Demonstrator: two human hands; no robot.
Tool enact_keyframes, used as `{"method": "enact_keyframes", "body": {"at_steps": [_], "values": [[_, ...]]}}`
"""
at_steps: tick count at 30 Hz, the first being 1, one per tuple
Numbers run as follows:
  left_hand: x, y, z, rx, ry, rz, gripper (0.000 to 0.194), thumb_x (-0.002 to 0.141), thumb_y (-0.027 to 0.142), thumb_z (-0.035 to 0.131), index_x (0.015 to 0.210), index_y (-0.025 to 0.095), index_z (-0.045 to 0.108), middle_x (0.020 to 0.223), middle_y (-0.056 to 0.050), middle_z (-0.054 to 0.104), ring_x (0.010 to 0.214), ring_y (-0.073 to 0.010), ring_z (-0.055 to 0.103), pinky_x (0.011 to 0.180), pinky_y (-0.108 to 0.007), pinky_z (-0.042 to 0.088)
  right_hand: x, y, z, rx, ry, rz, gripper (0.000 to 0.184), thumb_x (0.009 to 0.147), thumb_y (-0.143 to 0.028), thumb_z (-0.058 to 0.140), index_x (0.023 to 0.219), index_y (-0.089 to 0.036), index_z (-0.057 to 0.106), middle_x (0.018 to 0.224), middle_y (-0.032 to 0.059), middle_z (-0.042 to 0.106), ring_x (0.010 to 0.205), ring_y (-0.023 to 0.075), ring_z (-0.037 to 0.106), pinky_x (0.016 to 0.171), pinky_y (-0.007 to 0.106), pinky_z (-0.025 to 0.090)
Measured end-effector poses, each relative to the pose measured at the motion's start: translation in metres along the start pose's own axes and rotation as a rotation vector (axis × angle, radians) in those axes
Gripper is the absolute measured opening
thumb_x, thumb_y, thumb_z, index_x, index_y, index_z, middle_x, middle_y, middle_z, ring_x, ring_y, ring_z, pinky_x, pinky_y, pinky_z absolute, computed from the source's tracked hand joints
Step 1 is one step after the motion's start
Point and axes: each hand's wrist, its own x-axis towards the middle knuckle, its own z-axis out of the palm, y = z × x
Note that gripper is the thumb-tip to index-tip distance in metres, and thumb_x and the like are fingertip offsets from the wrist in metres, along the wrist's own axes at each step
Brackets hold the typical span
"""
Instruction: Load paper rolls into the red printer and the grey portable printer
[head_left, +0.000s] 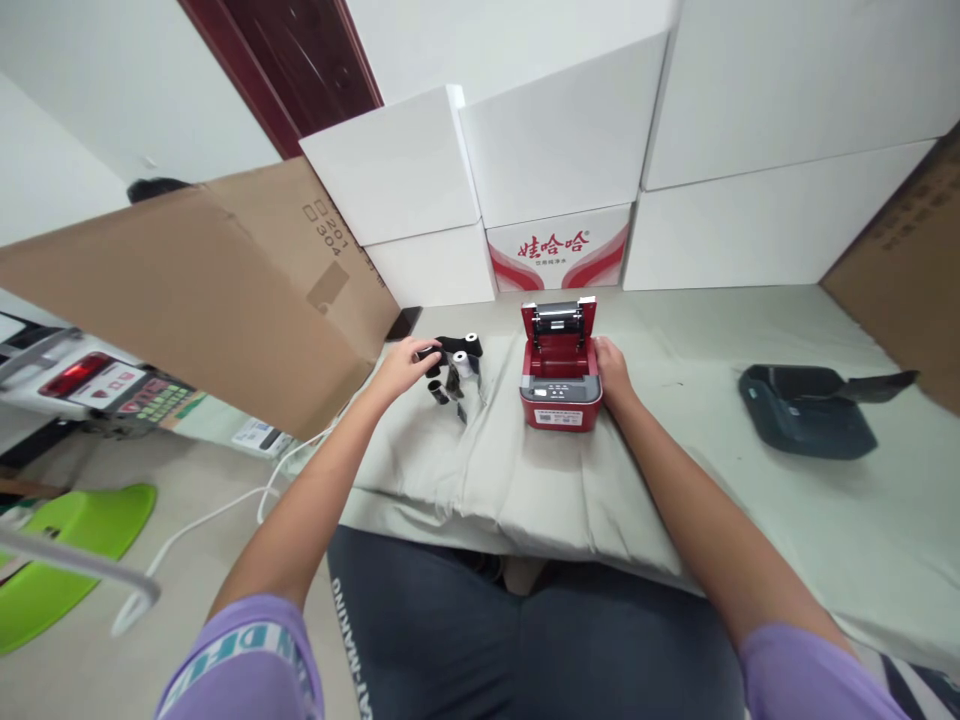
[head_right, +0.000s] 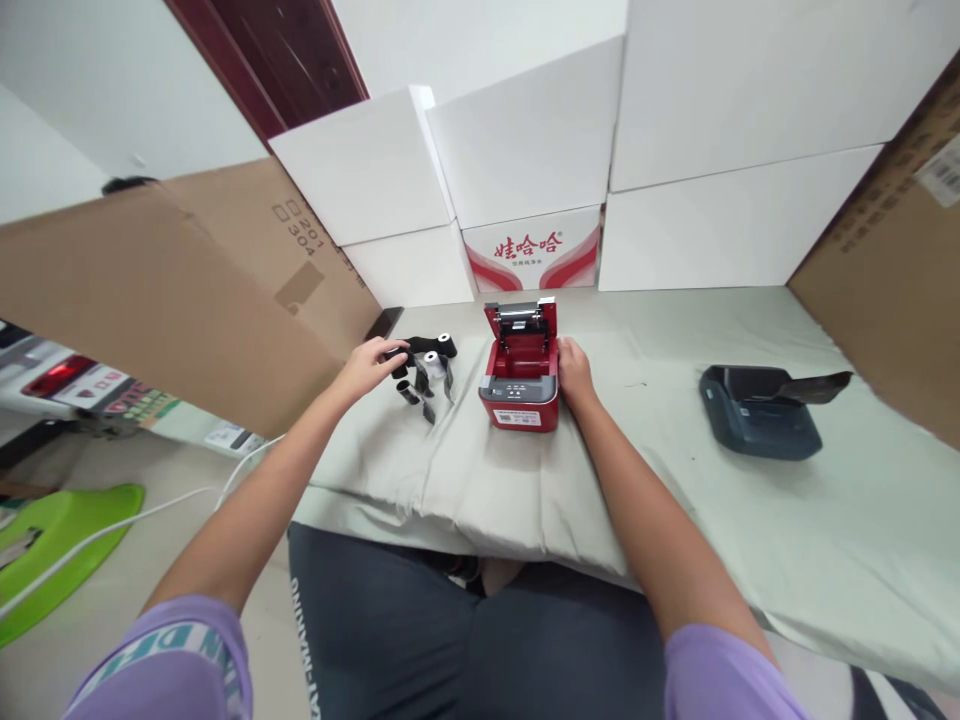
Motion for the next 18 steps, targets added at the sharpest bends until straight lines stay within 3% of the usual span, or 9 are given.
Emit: {"method": "enact_keyframes", "body": {"at_steps": [8,13,18], "values": [[-0.011,-0.008,0.016,0.010,-0.032,0.198,0.036,0.095,0.036,0.056,0.126,0.026,0.071,0.107,-0.005,0.057,0.088,-0.0171,0.060,0.088,-0.033,0.051,0.001,0.001,0.000,-0.001,-0.001,0.014,0.050,0.094,-0.069,0.044,0.073,-0.024,0.052,0.075,-0.0006,0.058,0.076,0.0189,0.051,0.076,0.034,0.041],[0.002,-0.017,0.022,0.062,0.016,0.237,0.035,0.094,0.029,0.057,0.125,0.027,0.073,0.113,-0.007,0.057,0.106,-0.0220,0.059,0.098,-0.038,0.050,-0.001,0.001,0.000,-0.001,0.000,0.010,0.048,0.095,-0.067,0.044,0.073,-0.024,0.051,0.074,-0.0007,0.057,0.075,0.0192,0.052,0.075,0.034,0.042],[0.008,-0.025,0.023,-0.004,-0.011,0.207,0.037,0.093,0.025,0.056,0.126,0.024,0.072,0.110,-0.007,0.060,0.105,-0.0220,0.060,0.101,-0.040,0.049,-0.001,0.000,0.000,-0.008,-0.003,0.014,0.048,0.095,-0.066,0.043,0.076,-0.024,0.054,0.077,0.0002,0.061,0.078,0.0195,0.053,0.076,0.033,0.043]]}}
